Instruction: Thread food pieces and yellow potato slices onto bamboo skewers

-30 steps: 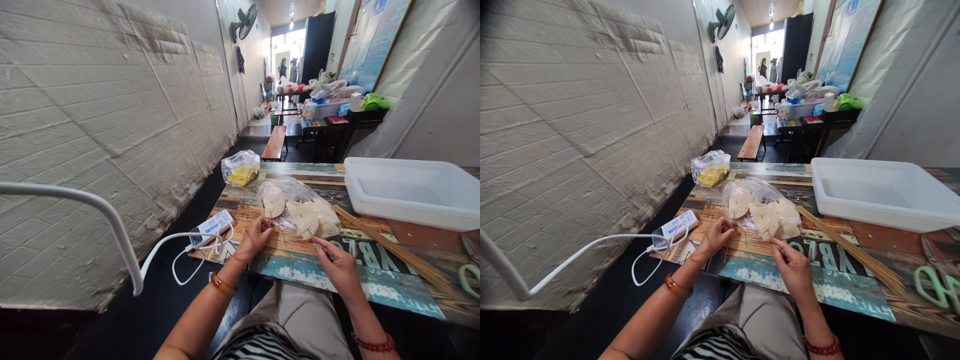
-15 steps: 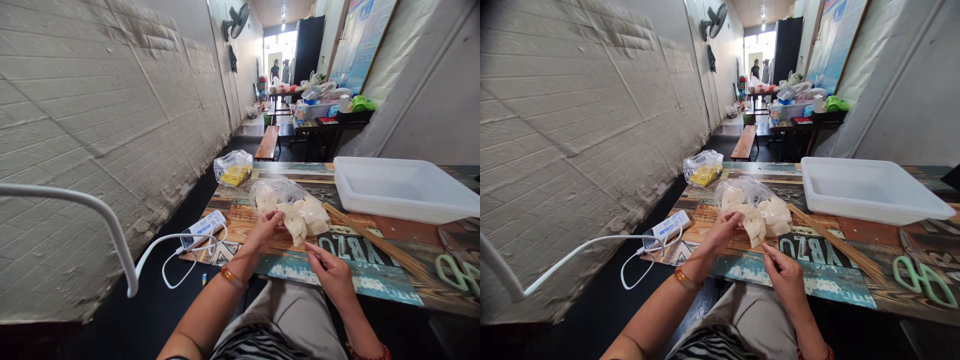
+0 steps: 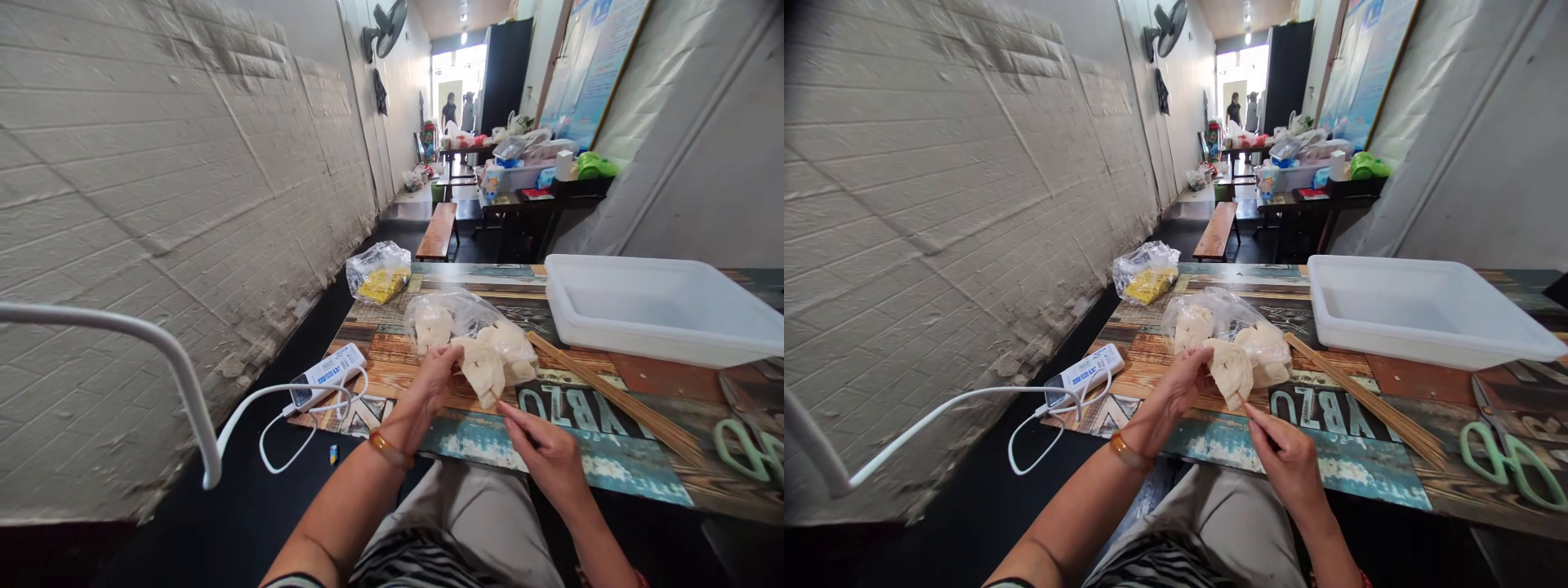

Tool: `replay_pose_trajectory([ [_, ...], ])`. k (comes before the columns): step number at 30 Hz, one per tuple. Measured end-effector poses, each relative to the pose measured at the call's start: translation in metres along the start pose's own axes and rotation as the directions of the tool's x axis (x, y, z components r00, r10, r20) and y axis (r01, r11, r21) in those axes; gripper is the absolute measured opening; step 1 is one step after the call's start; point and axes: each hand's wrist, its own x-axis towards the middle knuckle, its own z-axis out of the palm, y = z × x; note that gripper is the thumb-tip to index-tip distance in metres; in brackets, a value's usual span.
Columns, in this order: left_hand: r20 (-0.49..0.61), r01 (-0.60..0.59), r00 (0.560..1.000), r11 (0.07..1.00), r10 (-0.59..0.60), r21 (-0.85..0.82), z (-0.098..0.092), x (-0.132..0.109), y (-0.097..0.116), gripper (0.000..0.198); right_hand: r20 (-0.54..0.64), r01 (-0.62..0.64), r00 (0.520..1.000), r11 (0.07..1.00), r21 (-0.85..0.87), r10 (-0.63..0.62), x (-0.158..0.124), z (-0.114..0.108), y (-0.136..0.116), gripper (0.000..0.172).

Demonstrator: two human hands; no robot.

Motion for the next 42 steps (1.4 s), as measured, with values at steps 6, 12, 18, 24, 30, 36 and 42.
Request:
replay_pose_trajectory([
  [6, -0.016, 0.028, 0.999, 1.0, -0.028, -0.006, 0.002, -0.001, 0.0, 0.02, 0.018, 0.016, 1.0, 1.0, 0.012, -0.017, 0.0, -0.006, 0.004, 0.026],
  [12, -0.018, -0.007, 1.0, 1.0, 0.007, -0.02, 0.003, 0.001, 0.0, 0.021, 0.004, -0.011, 1.0, 1.0, 0.022, 0.011, 0.001, -0.007, 0.003, 0.026],
  [18, -0.058, -0.081, 0.995, 0.996, 0.079, -0.029, 0.004, 0.002, -0.001, 0.025, 0.026, -0.011, 1.0, 0.999, 0.043, 0.009, 0.001, -0.007, 0.003, 0.025],
  [24, -0.082, -0.096, 0.992, 0.995, 0.095, -0.009, 0.007, 0.0, -0.003, 0.028, 0.056, -0.046, 0.998, 0.997, 0.056, 0.042, -0.002, -0.01, 0.003, 0.026],
  [30, -0.07, -0.103, 0.992, 0.995, 0.103, 0.004, 0.005, 0.001, -0.005, 0.025, 0.072, -0.042, 0.997, 0.997, 0.061, 0.037, -0.001, -0.013, 0.004, 0.027],
  [36, -0.074, -0.085, 0.993, 0.995, 0.088, 0.042, 0.004, 0.001, -0.006, 0.023, 0.093, -0.049, 0.995, 0.997, 0.065, 0.043, -0.001, -0.014, 0.008, 0.027],
  [42, -0.07, -0.095, 0.993, 0.995, 0.096, 0.023, 0.006, 0.001, -0.005, 0.024, 0.1, -0.129, 0.987, 0.991, 0.038, 0.125, -0.001, -0.011, 0.007, 0.029],
])
